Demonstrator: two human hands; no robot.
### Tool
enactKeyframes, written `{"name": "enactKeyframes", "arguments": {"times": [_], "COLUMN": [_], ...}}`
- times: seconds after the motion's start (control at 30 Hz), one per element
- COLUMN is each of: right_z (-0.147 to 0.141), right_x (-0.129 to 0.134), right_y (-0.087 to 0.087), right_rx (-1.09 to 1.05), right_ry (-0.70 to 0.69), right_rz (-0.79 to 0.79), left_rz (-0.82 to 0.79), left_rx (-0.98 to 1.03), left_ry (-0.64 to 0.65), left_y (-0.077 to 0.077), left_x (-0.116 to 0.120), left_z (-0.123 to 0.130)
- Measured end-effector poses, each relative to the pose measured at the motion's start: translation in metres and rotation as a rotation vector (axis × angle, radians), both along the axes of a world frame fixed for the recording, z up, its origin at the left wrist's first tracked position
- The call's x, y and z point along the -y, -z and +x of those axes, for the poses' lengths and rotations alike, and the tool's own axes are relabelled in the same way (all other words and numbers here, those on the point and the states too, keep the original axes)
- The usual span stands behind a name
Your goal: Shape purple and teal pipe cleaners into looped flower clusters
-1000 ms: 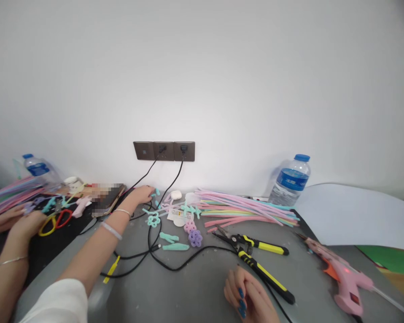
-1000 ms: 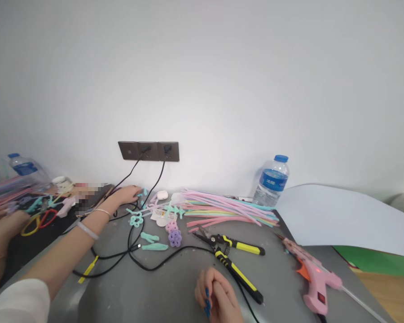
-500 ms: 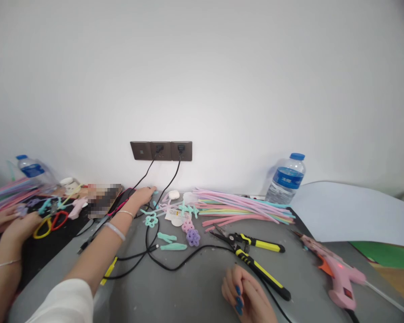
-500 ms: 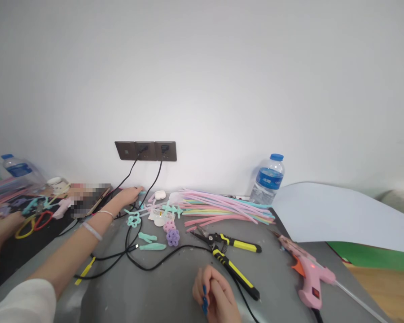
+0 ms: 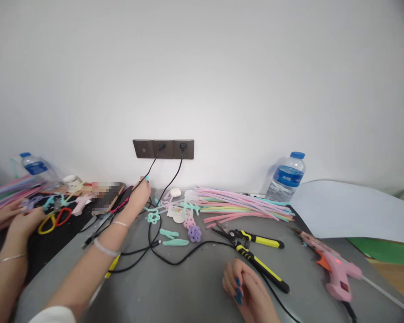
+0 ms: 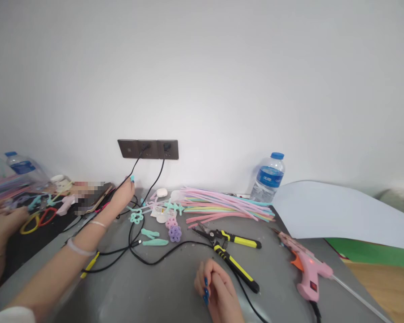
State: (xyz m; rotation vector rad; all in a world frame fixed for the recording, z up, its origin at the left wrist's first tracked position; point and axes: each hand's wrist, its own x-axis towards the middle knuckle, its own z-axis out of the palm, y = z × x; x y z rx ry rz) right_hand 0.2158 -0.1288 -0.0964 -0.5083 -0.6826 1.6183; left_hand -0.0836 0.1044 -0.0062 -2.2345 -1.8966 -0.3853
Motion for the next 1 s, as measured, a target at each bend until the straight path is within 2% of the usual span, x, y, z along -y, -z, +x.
{"name": "enactKeyframes", "arguments": {"times": [0.1,0.17,0.23,0.3,0.33,0.4,0.5,0.63,0.7,0.77,0.87,1.0], "right_z": [-0.002,-0.006,-0.014,-0.026,-0.032,-0.046,-0.058,-0.056,-0.051,-0.047,-0.045,-0.042], "right_x": [-0.001,-0.004,-0.010,-0.023,-0.033,-0.056,-0.096,-0.134,-0.143,-0.146,-0.144,-0.141], "right_y": [-0.001,-0.006,-0.016,-0.030,-0.037,-0.050,-0.062,-0.065,-0.062,-0.058,-0.051,-0.046], "right_rx": [0.049,0.132,0.263,0.391,0.445,0.511,0.562,0.558,0.569,0.603,0.614,0.543], "right_ry": [0.030,0.062,0.085,0.098,0.102,0.156,0.298,0.274,0.270,0.281,0.287,0.249], "right_rz": [0.015,-0.002,-0.035,-0.016,0.013,0.085,0.257,0.271,0.255,0.251,0.265,0.209], "left_rz": [-0.039,-0.114,-0.398,-0.589,-0.648,-0.704,-0.687,-0.653,-0.678,-0.773,-0.814,-0.728], "left_rx": [0.135,0.242,0.691,0.992,1.054,1.105,1.166,1.394,1.560,1.665,1.695,1.665], "left_ry": [0.022,0.135,0.363,0.433,0.438,0.456,0.486,0.414,0.362,0.333,0.361,0.337], "left_y": [-0.002,0.003,0.009,0.011,0.010,0.006,0.001,0.008,0.016,0.024,0.032,0.034], "left_x": [0.040,0.070,0.096,0.114,0.119,0.121,0.109,0.093,0.091,0.092,0.095,0.099], "left_z": [0.007,0.019,0.035,0.054,0.064,0.081,0.098,0.102,0.100,0.097,0.095,0.097]}}
